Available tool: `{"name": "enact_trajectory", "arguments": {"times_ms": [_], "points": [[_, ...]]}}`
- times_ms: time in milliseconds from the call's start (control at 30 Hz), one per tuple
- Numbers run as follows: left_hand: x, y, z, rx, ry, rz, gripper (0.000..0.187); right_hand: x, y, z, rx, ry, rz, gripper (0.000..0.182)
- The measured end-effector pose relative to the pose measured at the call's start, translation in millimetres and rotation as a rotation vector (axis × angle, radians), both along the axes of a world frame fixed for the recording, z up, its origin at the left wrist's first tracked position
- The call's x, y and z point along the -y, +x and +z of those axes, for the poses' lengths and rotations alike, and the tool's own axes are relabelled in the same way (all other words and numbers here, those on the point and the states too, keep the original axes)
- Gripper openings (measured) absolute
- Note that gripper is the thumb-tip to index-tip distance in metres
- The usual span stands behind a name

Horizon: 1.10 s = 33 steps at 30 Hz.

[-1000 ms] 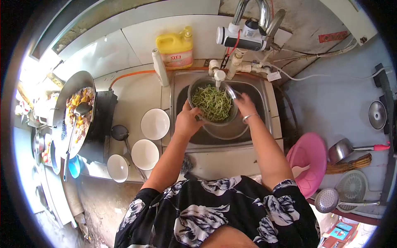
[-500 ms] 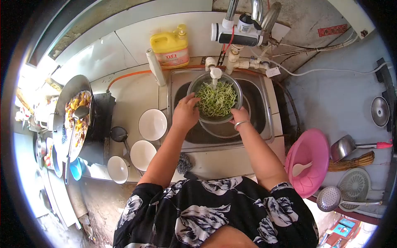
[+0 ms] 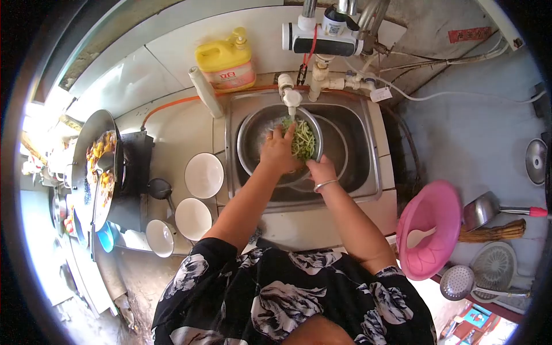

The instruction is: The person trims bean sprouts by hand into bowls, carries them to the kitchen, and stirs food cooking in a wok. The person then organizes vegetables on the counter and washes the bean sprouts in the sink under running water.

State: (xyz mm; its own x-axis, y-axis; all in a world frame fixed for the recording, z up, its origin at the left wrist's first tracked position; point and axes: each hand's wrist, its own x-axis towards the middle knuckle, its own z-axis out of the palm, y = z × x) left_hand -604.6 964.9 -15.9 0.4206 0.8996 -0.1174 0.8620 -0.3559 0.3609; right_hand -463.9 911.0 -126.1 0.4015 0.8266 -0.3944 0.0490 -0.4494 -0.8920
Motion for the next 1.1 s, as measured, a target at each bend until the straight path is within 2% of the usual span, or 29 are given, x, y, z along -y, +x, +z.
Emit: {"name": "enact_trajectory", "arguments": {"times_ms": [67,133,167,200,233,267,333,467,533,633,700,733,800,833,867,933,967,1033,1067,1100], "points": [[0,8,-6,0.076,-0.013,-0.021,0.099,-6,5,-16,0.029,0.026,-0.013,0.025],[3,12,-3,0.117,-0.032,-0.007,0.082,-5,5,-9,-0.025,0.020,-0.019,0.025],[-1,12,-9,0.117,-0.033,-0.008,0.082,-5,7,-4,-0.074,0.013,-0.022,0.026],[-9,9,-20,0.129,-0.015,-0.030,0.073,-2,7,8,-0.074,0.012,-0.023,0.026],[-14,5,-21,0.140,0.001,-0.052,0.063,2,6,23,-0.242,-0.003,-0.068,0.028],[-19,2,-22,0.138,-0.001,-0.052,0.063,5,5,30,-0.412,-0.019,-0.114,0.030],[-27,-4,-11,0.236,0.066,-0.011,0.054,4,11,25,-0.419,-0.045,-0.098,0.032],[-35,-14,5,0.384,0.113,-0.094,0.063,6,5,41,-0.493,-0.048,-0.109,0.035],[-38,-21,5,0.387,0.047,-0.149,0.069,5,6,33,-0.491,-0.031,-0.091,0.034],[-38,-34,2,0.340,0.070,-0.252,0.060,3,10,13,-0.481,-0.026,-0.075,0.031],[-48,-46,3,0.489,0.056,-0.304,0.047,1,13,4,-0.473,-0.036,-0.077,0.029],[-50,-52,-3,0.490,0.055,-0.300,0.047,3,15,0,-0.492,-0.036,-0.076,0.028],[-52,-66,-15,0.680,0.283,0.006,0.036,4,17,-2,-0.513,-0.036,-0.067,0.027],[-49,-73,-16,0.655,0.377,0.097,0.033,5,18,-1,-0.564,-0.017,-0.078,0.028],[-50,-79,-24,0.654,0.380,0.104,0.033,5,19,1,-0.615,0.002,-0.091,0.028],[-49,-85,-38,0.501,0.365,0.301,0.035,7,18,6,-0.629,0.010,-0.080,0.029],[-51,-88,-44,0.502,0.367,0.305,0.035,7,19,8,-0.642,0.020,-0.073,0.029],[-43,-90,-20,0.425,-0.522,0.342,0.040,5,23,8,-0.608,0.013,-0.055,0.031],[-43,-92,-26,0.424,-0.522,0.348,0.040,5,25,7,-0.577,0.007,-0.043,0.032],[-42,-93,-30,0.460,-0.500,0.325,0.041,0,25,12,-0.380,-0.079,0.005,0.038]]}}
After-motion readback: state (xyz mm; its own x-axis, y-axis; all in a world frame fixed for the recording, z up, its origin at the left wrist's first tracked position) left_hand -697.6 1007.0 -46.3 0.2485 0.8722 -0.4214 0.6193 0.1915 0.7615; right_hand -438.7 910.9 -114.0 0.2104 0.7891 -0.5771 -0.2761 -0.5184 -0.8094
